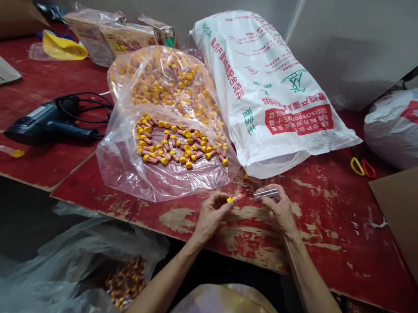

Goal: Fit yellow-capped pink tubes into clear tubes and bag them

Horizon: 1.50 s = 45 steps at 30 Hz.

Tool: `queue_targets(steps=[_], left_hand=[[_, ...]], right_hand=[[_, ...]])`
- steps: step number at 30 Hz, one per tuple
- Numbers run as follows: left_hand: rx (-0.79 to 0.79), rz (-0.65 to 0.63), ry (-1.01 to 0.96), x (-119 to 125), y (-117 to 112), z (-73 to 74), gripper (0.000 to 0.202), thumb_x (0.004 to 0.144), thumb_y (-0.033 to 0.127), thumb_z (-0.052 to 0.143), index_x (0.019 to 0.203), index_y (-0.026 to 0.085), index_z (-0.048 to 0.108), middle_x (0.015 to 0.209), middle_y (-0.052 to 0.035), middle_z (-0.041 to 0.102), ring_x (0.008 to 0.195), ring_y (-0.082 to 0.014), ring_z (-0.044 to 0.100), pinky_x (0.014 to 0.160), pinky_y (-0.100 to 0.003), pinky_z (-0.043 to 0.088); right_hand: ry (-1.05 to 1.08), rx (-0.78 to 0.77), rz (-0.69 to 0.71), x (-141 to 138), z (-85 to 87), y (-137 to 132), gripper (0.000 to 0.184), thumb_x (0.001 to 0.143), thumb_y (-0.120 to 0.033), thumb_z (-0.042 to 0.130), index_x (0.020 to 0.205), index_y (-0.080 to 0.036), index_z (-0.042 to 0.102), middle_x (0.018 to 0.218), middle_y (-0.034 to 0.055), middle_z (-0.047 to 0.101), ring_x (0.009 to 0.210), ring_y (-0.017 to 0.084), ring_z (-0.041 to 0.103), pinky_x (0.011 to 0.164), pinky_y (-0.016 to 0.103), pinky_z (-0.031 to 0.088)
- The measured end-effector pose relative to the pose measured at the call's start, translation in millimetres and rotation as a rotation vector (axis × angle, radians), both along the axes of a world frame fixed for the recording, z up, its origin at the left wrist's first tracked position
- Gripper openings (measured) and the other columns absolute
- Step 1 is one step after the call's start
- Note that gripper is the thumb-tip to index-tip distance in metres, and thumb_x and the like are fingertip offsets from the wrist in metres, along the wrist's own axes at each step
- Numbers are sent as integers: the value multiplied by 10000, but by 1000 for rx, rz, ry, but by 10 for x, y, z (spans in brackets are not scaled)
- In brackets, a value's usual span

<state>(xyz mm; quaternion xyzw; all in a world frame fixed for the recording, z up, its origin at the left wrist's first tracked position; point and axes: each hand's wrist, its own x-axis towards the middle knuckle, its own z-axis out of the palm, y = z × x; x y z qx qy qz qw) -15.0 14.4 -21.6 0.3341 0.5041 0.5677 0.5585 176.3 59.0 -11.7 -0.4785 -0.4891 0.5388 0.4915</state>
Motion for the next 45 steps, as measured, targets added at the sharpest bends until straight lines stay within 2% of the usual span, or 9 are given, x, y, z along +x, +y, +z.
queue_targets(steps=[5,12,20,25,28,34,39,42,45], left_hand=[[-27,-41,-110,127,-142,-28,252,643,280,746,852,158,673,759,-6,677,685,-129,628,685,-254,512],[39,52,171,211,-347,-80,269,784,209,550,1010,169,691,1013,-64,721,941,-200,667,881,-335,509],[113,4,559,84,-280,-91,331,780,158,517,1081,176,652,1013,-78,719,938,-214,674,841,-333,530],[76,256,995,-439,32,29,207,856,223,459,886,164,655,830,-76,689,783,-206,646,757,-324,491],[-12,432,1302,-793,421,54,229,857,266,472,980,130,609,963,-134,643,906,-259,604,786,-359,456],[-76,239,1661,-1073,942,-75,223,847,253,446,951,101,573,969,-184,600,967,-310,529,801,-389,418],[-3,365,1541,-1114,867,-149,212,820,218,418,915,110,574,918,-172,606,913,-292,545,791,-387,427],[31,495,1245,-1023,635,-49,204,780,213,448,919,137,576,884,-125,615,837,-250,571,764,-366,444],[90,473,810,-795,325,54,174,761,218,481,898,171,577,833,-62,627,778,-190,587,745,-315,458]], right_hand=[[-110,-72,194,-185,104,-216,322,672,-345,729,868,-219,506,883,21,686,778,170,637,694,294,497],[-574,224,367,-330,10,-409,199,845,-372,534,916,-189,566,804,18,637,704,138,591,634,248,453],[-1092,345,552,-231,5,-80,176,853,-328,485,734,-200,499,605,-5,554,523,122,480,511,231,289],[-1238,436,565,-316,-45,67,122,847,-242,472,733,-200,465,569,-20,504,476,100,400,506,244,222],[-1211,486,526,-371,-63,46,115,873,-237,464,769,-192,485,607,-14,524,502,103,433,523,236,254],[-1178,705,312,-397,-181,-84,238,939,-284,410,1097,-169,547,924,87,617,833,175,567,722,270,409],[-1167,712,11,-142,-175,291,299,925,-272,381,1091,-167,606,1065,115,616,954,193,568,826,303,449],[-1329,471,-173,24,-127,838,326,902,-250,362,1000,-138,652,1005,136,646,924,218,595,812,319,463],[-1410,370,-115,-14,-120,1371,281,809,-220,453,894,-93,688,883,187,670,887,286,614,785,380,469]])
